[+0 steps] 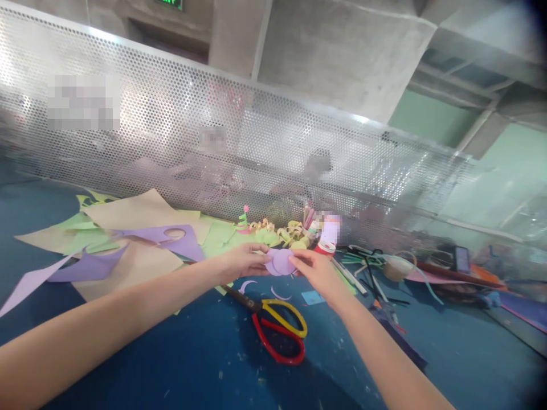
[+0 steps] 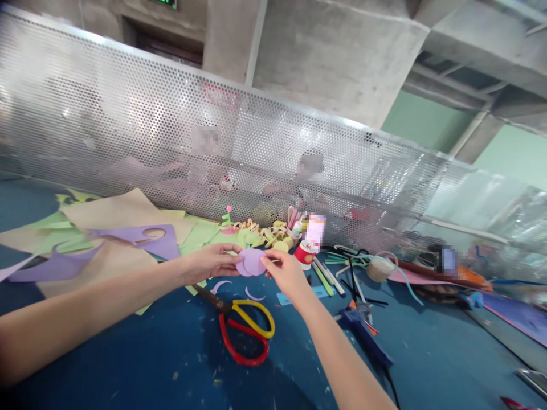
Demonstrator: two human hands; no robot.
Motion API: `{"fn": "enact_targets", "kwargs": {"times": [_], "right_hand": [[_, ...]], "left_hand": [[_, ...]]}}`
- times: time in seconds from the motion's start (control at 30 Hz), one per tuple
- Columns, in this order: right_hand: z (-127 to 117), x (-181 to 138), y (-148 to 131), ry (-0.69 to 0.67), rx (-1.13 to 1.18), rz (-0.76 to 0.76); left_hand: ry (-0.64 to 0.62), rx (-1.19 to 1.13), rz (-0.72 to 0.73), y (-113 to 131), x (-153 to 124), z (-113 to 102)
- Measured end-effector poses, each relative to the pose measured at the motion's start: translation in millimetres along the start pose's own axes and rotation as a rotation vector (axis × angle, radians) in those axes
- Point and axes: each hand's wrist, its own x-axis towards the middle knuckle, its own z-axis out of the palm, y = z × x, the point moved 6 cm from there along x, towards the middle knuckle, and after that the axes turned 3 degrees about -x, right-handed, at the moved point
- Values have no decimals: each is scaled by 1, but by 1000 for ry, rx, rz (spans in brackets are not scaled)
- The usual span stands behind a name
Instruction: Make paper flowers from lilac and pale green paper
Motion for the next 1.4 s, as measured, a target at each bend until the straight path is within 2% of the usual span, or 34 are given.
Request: {"fn": "enact_targets", "kwargs": {"times": [0.17,0.37,0.43,0.53,0.6,0.67,0.73,0.83,1.03,1.1,1.17,1.23,1.27,1.3,1.33,1.4], "right_hand": [[11,-2,4,-173,-44,-5],[5,2,10,-140,-136,-11],[-9,7,15,-60,-205,-4],[-43,18,31,101,-283,24],[-65,23,47,189,-347,55],[-77,26,65,214,-406,97],[-77,27,79,199,-462,112],[-63,26,88,179,-540,68],[-49,21,72,218,-666,-18],[-46,18,61,148,-669,-24],[-35,13,48,-26,-642,-25],[-15,1,33,-300,-587,-18],[1,-10,29,-562,-524,20],[12,-20,22,-702,-497,22],[19,-28,16,-779,-526,15],[26,-35,9,-805,-631,26]], "left_hand": [[-97,-19,-44,-5,-3,8],[-166,141,-28,-11,0,8],[-149,312,-22,-10,2,3],[-158,772,41,-4,0,1],[-213,1063,78,-3,-5,6],[-267,1247,100,-6,-13,16],[-301,1366,155,-12,-21,27],[-281,1471,248,-20,-30,41],[-221,1490,206,-35,-29,46],[-205,1489,172,-37,-28,44],[-213,1487,158,-38,-29,44],[-222,1502,184,-38,-31,46],[-222,1524,210,-37,-33,48],[-217,1556,238,-37,-34,49],[-210,1594,258,-37,-36,51],[-193,1653,284,-37,-39,54]]}}
